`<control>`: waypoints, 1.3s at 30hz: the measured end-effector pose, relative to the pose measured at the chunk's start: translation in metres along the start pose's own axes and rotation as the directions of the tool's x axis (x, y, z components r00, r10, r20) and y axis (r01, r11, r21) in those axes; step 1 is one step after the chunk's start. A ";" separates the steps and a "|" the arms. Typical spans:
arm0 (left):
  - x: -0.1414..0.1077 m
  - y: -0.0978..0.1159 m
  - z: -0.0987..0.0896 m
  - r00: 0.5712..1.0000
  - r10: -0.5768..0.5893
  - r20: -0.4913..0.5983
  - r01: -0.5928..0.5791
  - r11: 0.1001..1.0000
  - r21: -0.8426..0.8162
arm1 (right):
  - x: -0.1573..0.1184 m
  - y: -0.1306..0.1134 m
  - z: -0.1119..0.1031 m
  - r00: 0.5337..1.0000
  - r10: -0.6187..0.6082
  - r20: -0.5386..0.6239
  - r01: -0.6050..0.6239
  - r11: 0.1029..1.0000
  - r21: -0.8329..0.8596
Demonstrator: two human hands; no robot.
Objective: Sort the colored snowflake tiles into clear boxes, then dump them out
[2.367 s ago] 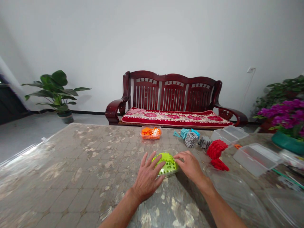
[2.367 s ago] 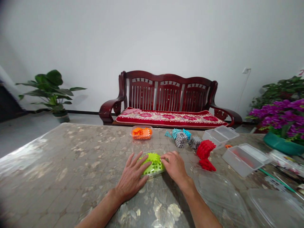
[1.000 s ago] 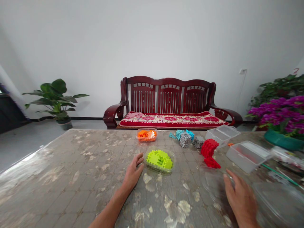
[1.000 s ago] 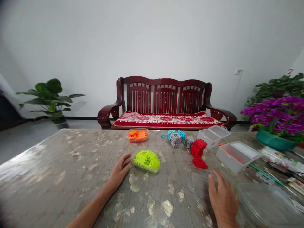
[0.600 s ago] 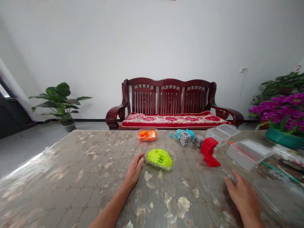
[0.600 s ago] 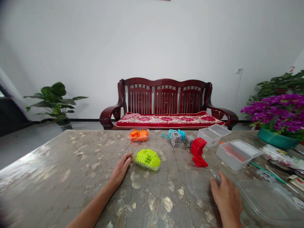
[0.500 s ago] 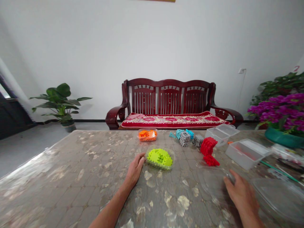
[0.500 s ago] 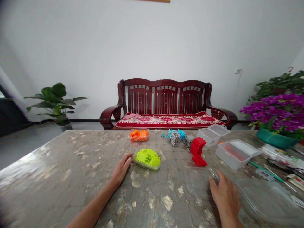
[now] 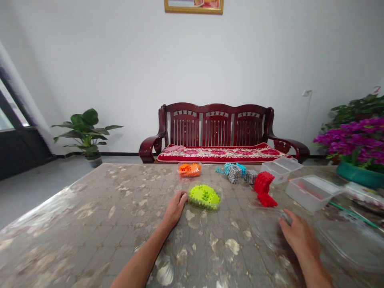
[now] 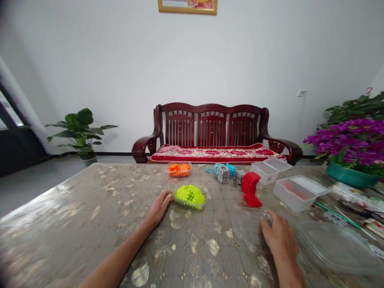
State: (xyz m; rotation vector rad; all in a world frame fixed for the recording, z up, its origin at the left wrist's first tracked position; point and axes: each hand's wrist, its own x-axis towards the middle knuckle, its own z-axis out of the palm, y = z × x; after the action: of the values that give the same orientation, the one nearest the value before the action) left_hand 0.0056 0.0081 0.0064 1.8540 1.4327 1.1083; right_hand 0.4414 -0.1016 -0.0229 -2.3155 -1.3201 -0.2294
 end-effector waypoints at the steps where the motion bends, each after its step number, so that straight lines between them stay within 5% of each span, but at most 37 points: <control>1: 0.000 0.000 0.000 1.000 0.000 -0.003 0.000 1.000 0.009 | 0.001 0.000 0.001 1.000 0.001 -0.002 -0.001 1.000 -0.004; 12: 0.003 -0.007 0.005 1.000 0.012 0.005 -0.012 0.999 0.035 | 0.003 0.004 0.014 0.994 -0.097 -0.043 0.099 0.994 0.047; 32: 0.003 -0.006 0.002 0.998 -0.055 0.031 0.057 0.995 -0.079 | -0.003 -0.009 0.010 0.998 0.028 -0.051 0.002 0.857 0.515; 39: 0.011 -0.001 0.004 0.981 -0.181 0.065 0.185 0.980 -0.072 | -0.002 -0.006 0.014 1.000 -0.017 -0.026 0.028 0.862 0.506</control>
State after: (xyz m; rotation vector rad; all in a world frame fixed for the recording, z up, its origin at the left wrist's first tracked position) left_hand 0.0095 0.0191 0.0062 1.6500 1.4728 0.9977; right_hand 0.4339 -0.0941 -0.0344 -1.8445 -1.2185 0.0841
